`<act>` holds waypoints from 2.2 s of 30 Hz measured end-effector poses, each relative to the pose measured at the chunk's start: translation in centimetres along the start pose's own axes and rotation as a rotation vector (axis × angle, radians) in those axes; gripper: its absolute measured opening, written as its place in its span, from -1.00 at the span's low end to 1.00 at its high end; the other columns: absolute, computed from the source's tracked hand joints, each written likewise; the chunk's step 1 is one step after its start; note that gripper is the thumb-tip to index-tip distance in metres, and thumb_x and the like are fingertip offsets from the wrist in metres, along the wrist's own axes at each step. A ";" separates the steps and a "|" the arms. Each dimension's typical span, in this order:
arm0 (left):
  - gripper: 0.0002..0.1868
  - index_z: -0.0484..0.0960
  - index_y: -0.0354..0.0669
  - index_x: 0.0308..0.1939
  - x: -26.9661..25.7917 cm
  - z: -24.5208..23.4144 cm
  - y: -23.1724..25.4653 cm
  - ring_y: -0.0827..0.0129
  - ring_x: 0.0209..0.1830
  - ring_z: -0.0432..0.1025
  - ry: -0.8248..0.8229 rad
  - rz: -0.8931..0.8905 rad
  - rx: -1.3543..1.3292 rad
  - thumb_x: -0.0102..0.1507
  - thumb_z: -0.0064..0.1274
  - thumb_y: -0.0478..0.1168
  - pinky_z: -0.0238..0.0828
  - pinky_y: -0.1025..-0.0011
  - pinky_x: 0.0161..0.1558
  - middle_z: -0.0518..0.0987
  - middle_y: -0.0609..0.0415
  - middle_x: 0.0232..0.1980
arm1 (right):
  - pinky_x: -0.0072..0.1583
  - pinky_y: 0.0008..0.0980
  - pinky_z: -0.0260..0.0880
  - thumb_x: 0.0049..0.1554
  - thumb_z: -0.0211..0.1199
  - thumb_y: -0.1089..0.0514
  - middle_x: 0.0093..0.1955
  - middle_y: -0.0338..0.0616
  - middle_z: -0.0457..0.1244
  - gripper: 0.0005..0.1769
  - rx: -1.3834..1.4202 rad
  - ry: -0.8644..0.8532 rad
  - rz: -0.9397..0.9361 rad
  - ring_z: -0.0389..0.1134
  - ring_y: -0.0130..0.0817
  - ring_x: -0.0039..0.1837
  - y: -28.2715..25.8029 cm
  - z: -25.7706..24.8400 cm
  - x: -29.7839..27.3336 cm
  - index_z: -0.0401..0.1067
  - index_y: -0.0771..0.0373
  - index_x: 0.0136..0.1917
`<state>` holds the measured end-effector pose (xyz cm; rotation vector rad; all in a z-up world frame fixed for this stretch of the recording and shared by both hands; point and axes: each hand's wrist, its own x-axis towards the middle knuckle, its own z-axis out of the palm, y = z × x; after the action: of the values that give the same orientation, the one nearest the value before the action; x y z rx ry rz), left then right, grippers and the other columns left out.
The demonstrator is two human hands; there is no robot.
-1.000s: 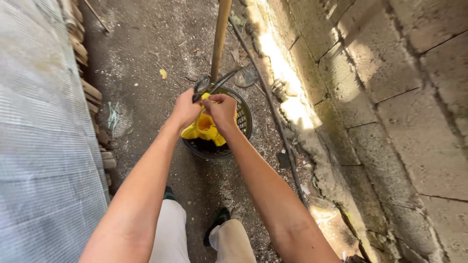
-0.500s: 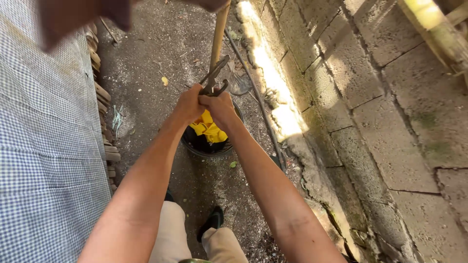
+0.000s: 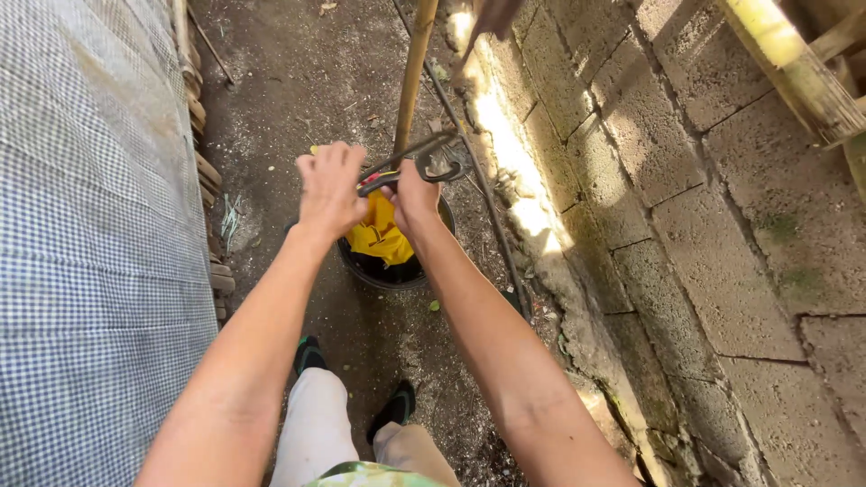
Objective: Hanging shirts on a rod using plastic hangers
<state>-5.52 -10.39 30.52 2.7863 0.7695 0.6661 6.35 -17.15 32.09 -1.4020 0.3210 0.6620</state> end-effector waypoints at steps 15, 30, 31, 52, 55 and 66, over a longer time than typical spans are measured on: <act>-0.33 0.54 0.19 0.32 -2.1 2.7 1.0 0.07 0.54 0.11 -0.244 -0.676 -0.460 0.11 0.32 -0.10 0.02 -0.25 0.33 0.30 0.21 0.50 | -0.04 0.18 0.63 -0.08 0.18 0.41 -0.07 0.50 0.20 -0.51 0.235 0.041 0.112 0.43 0.21 -0.25 -1.4 1.8 0.5 0.21 0.80 0.07; -0.79 0.65 -0.25 0.02 -1.5 6.6 -8.5 -0.32 0.11 0.48 0.076 -0.667 -0.625 0.33 0.00 -0.35 0.35 -0.14 0.11 0.58 -0.40 -0.02 | 0.05 0.19 0.57 0.13 0.08 0.36 -0.15 0.13 0.08 -0.72 0.320 -0.157 0.264 0.36 0.04 -0.10 -6.5 -4.0 1.0 0.18 0.64 0.05; -0.79 0.65 -0.25 0.02 -0.6 6.3 -9.0 -0.32 0.11 0.48 0.080 -0.670 -0.618 0.33 0.00 -0.35 0.35 -0.14 0.11 0.58 -0.40 -0.02 | 0.05 0.19 0.57 0.13 0.08 0.36 -0.15 0.13 0.08 -0.72 0.320 -0.163 0.269 0.36 0.04 -0.10 -6.5 -4.8 2.1 0.18 0.64 0.05; -0.88 0.46 -0.08 -0.32 8.1 -12.6 4.2 0.27 -0.29 0.35 -0.516 -0.291 -0.327 0.16 -0.11 -0.40 0.25 0.26 -0.39 0.55 0.00 -0.18 | -0.44 -0.55 0.18 0.02 0.12 0.38 -0.39 -0.27 0.09 -0.74 -0.776 -0.646 -0.355 0.08 -0.52 -0.47 -11.8 -3.6 -9.6 0.42 0.32 0.01; -0.73 0.55 -0.24 -0.30 7.8 -10.5 2.7 0.03 -0.19 0.49 -0.395 -0.461 -0.379 0.15 -0.26 -0.54 0.34 0.09 -0.25 0.60 -0.22 -0.12 | -0.40 -0.43 0.14 -0.03 0.14 0.36 -0.39 -0.25 0.02 -0.73 -0.870 -0.621 -0.381 0.06 -0.43 -0.42 -13.0 -3.6 -9.3 0.09 0.10 -0.33; -0.59 0.56 -0.23 0.16 9.7 -6.4 1.4 -0.08 0.30 0.35 -0.071 -1.123 -0.444 0.29 0.06 -0.11 0.37 0.09 0.24 0.45 -0.13 0.30 | -0.22 -0.43 0.32 0.28 0.11 0.13 -0.39 -0.29 0.24 -0.84 -0.989 -0.782 -0.620 0.28 -0.48 -0.33 -14.7 -7.4 -8.6 0.38 0.10 -0.16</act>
<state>-0.40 -6.22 40.25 1.5793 1.6661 0.4077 9.78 -26.82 47.60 -1.8698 -1.1646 0.8115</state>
